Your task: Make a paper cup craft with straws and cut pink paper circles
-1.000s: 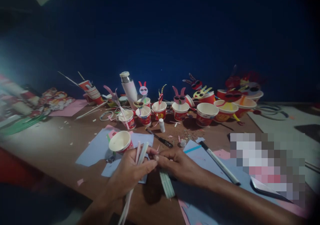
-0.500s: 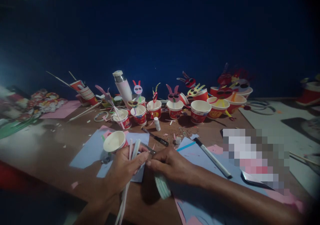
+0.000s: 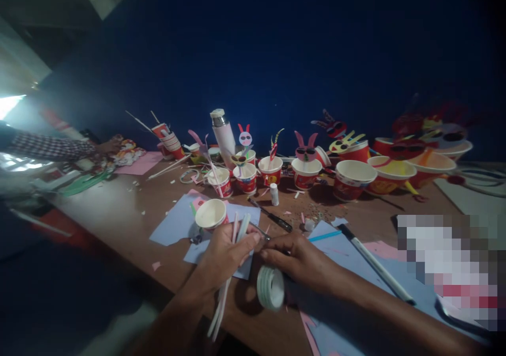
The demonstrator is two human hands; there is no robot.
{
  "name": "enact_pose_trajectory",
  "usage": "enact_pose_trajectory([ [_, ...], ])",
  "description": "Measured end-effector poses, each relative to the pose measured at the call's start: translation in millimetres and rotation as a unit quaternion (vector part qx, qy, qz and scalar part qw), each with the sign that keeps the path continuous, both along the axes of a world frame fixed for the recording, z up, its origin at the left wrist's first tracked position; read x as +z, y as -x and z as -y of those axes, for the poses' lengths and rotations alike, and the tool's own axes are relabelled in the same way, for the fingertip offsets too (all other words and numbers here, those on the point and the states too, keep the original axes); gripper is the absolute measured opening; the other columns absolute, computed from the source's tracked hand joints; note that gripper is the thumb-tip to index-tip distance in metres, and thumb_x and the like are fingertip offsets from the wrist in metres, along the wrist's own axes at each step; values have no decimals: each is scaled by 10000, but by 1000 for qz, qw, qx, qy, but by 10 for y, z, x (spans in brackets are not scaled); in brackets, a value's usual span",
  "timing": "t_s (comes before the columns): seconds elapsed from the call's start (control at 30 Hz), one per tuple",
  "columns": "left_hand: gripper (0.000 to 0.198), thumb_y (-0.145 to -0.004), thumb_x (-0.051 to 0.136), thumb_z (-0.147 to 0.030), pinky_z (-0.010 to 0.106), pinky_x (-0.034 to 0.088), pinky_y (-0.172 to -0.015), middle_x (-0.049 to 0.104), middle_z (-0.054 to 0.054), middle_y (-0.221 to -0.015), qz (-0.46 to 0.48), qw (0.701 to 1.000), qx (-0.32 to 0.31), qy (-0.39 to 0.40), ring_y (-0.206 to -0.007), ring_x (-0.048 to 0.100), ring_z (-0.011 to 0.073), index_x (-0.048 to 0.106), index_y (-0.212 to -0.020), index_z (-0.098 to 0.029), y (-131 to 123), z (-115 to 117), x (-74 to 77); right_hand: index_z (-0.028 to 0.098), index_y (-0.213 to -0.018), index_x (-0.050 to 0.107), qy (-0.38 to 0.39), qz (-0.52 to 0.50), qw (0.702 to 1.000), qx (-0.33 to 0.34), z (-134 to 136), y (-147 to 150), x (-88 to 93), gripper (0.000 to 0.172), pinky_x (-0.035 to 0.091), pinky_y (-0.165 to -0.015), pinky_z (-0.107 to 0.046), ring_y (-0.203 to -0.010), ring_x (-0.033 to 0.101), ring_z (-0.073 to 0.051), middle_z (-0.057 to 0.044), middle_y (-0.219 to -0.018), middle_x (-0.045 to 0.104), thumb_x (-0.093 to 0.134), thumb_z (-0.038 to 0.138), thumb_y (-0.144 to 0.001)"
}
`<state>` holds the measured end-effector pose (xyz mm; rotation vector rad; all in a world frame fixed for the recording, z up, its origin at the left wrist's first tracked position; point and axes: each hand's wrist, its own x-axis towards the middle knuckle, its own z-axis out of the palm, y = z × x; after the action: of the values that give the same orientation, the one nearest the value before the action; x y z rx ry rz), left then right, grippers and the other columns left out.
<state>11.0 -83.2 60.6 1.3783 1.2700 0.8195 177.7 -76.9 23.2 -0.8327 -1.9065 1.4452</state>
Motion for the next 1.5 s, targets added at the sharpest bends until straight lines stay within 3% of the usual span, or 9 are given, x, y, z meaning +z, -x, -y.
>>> enact_pose_trajectory([
  [0.33, 239, -771, 542, -362, 162, 200, -352, 355, -78, -432, 6, 1000, -10, 2, -361, 289, 37, 552, -757, -123, 18, -44, -106, 133, -790, 665, 114, -45, 991, 47, 1, -11, -61, 289, 347, -486, -223, -531, 464, -108, -13, -654, 588, 536, 391, -798],
  [0.5, 279, -770, 538, -394, 162, 204, -350, 352, -84, -410, 2, 1000, -6, -1, -350, 288, 36, 570, -776, -117, 26, -63, -131, 115, -771, 652, 165, -89, 979, 79, -23, -6, -71, 318, 329, -483, -217, -513, 424, -84, -20, -667, 572, 540, 411, -792],
  [0.77, 341, -754, 560, -390, 156, 187, -359, 409, -72, -477, 39, 999, 31, 15, -367, 284, 24, 574, -948, -110, 76, -92, -105, 111, -788, 648, 173, -107, 977, 62, -30, -18, -53, 329, 325, -528, -223, -537, 419, -88, -3, -637, 541, 551, 425, -785],
  [0.93, 283, -743, 572, -371, 150, 183, -357, 355, -86, -436, 51, 997, 39, 34, -362, 281, 23, 578, -866, -117, 106, -39, -108, 118, -766, 629, 172, -120, 977, 35, -37, -8, -32, 342, 340, -563, -230, -568, 425, -97, 1, -651, 529, 548, 450, -780],
  [1.1, 290, -686, 622, -319, 147, 194, -355, 545, -14, -553, 82, 993, -15, 81, -376, 319, 18, 559, -896, -129, 70, 9, -136, 111, -760, 633, 159, -128, 979, 27, -42, -12, -47, 405, 331, -550, -228, -560, 426, -95, -12, -661, 546, 447, 460, -845],
  [1.2, 298, -680, 628, -294, 141, 200, -353, 578, 9, -549, 84, 991, -27, 103, -377, 354, 26, 546, -910, -123, 16, -16, -122, 107, -738, 632, 148, -112, 982, 25, -37, -13, -63, 415, 297, -499, -212, -519, 389, -81, 3, -615, 521, 436, 455, -853],
  [1.5, 225, -671, 638, -285, 130, 163, -330, 498, -38, -441, 113, 985, 30, 123, -324, 307, 9, 524, -782, -126, -104, -56, -116, 118, -788, 623, 120, -100, 988, 8, -36, -11, -47, 361, 355, -571, -226, -620, 470, -113, -21, -724, 583, 383, 369, -890],
])
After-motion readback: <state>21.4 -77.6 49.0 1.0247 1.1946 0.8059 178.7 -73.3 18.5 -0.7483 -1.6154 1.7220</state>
